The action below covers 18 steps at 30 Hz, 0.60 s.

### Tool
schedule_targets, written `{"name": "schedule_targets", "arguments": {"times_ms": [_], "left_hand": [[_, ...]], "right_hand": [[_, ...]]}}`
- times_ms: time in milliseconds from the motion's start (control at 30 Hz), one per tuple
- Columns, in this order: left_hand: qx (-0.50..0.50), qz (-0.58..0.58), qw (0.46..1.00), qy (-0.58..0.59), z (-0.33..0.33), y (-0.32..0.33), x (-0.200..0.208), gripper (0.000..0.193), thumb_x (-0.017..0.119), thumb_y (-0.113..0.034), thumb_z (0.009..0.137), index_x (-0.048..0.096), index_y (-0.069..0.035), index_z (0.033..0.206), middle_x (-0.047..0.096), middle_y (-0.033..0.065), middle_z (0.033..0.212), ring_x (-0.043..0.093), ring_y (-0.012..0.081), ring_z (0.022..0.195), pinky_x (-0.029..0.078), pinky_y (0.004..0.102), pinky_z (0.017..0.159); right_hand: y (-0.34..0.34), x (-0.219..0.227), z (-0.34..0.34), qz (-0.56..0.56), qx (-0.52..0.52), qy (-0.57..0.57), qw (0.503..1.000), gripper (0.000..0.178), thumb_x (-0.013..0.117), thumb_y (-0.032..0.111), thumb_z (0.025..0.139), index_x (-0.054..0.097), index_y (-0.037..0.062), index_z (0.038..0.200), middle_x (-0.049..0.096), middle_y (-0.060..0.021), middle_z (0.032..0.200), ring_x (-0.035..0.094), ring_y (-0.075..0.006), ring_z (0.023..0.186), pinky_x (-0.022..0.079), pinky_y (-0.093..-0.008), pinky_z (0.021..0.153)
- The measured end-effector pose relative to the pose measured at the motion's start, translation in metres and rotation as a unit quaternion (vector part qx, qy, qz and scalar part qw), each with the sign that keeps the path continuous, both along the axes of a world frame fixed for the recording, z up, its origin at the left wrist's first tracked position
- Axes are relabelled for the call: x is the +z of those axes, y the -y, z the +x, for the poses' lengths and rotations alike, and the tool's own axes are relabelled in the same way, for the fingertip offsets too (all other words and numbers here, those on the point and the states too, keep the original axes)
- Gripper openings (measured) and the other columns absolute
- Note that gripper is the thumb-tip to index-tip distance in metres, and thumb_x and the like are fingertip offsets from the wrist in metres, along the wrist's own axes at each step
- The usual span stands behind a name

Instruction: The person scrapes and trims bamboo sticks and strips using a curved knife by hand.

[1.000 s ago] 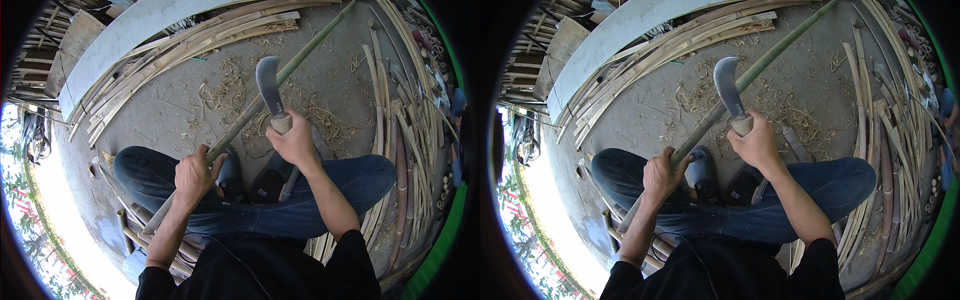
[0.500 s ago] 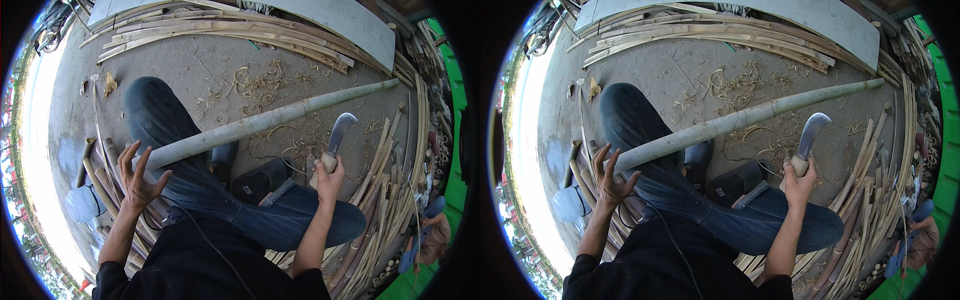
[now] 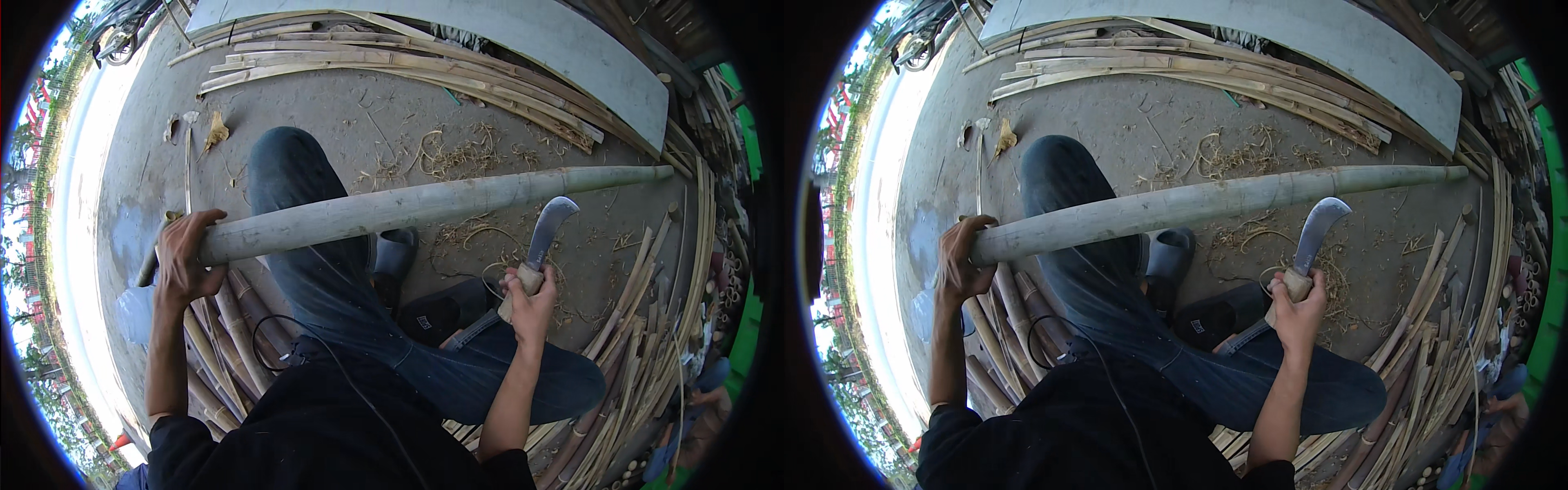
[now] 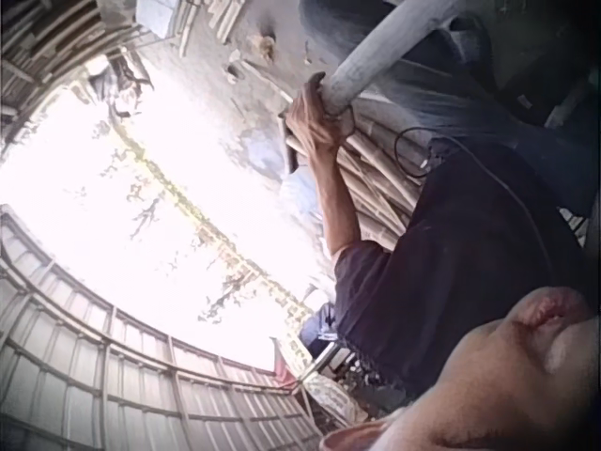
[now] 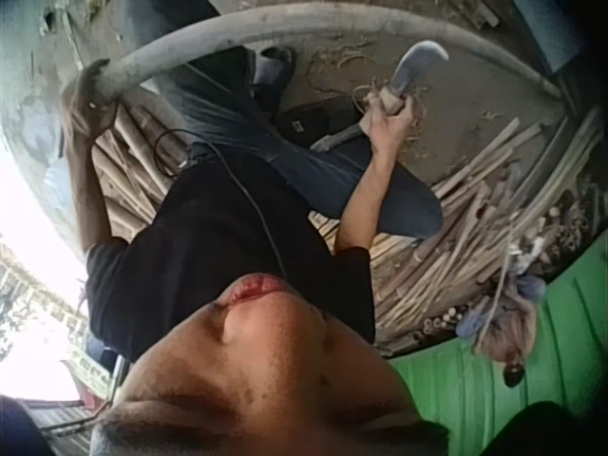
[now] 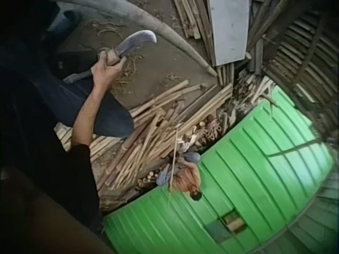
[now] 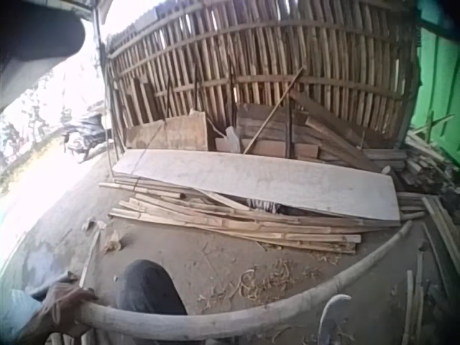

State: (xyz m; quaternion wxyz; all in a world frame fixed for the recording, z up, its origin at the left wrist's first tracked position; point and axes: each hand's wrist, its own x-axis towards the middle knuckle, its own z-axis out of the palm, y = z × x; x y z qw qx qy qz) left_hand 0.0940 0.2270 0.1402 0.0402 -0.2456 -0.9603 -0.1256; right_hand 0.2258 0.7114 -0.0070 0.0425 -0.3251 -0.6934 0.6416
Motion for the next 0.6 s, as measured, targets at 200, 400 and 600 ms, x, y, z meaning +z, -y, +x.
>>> {"name": "schedule_targets", "arguments": {"times_ms": [200, 400, 600], "left_hand": [[-0.115, -0.009, 0.984, 0.133, -0.073, -0.010, 0.023, 0.037, 0.062, -0.015, 0.065, 0.073, 0.000, 0.097, 0.069, 0.0154, 0.086, 0.068, 0.0317, 0.070, 0.054, 0.0447, 0.066], [0.060, 0.225, 0.817, 0.528, -0.087, -0.022, 0.002, 0.044, 0.063, -0.020, 0.073, 0.066, 0.008, 0.107, 0.068, 0.0085, 0.078, 0.064, 0.0138, 0.062, 0.048, 0.0280, 0.054], [0.060, 0.065, 0.989, 0.119, -0.043, -0.051, -0.034, 0.047, 0.087, -0.039, 0.081, 0.061, 0.000, 0.072, 0.054, 0.0103, 0.056, 0.051, 0.0174, 0.048, 0.041, 0.0344, 0.050]], "right_hand": [[0.008, 0.003, -0.007, -0.024, -0.027, -0.019, 0.999, 0.026, 0.069, 0.000, 0.092, 0.054, -0.0011, 0.113, 0.073, -0.0121, 0.100, 0.073, -0.0151, 0.082, 0.061, -0.0307, 0.074], [0.019, -0.005, 0.005, 0.073, 0.013, -0.005, 0.997, 0.031, 0.078, 0.006, 0.086, 0.056, 0.0004, 0.108, 0.074, -0.0110, 0.096, 0.073, -0.0177, 0.085, 0.059, -0.0337, 0.078], [0.051, 0.000, -0.010, 0.091, -0.008, 0.034, 0.995, 0.038, 0.083, 0.007, 0.081, 0.057, 0.0024, 0.109, 0.072, -0.0130, 0.094, 0.071, -0.0213, 0.083, 0.058, -0.0382, 0.077]]}}
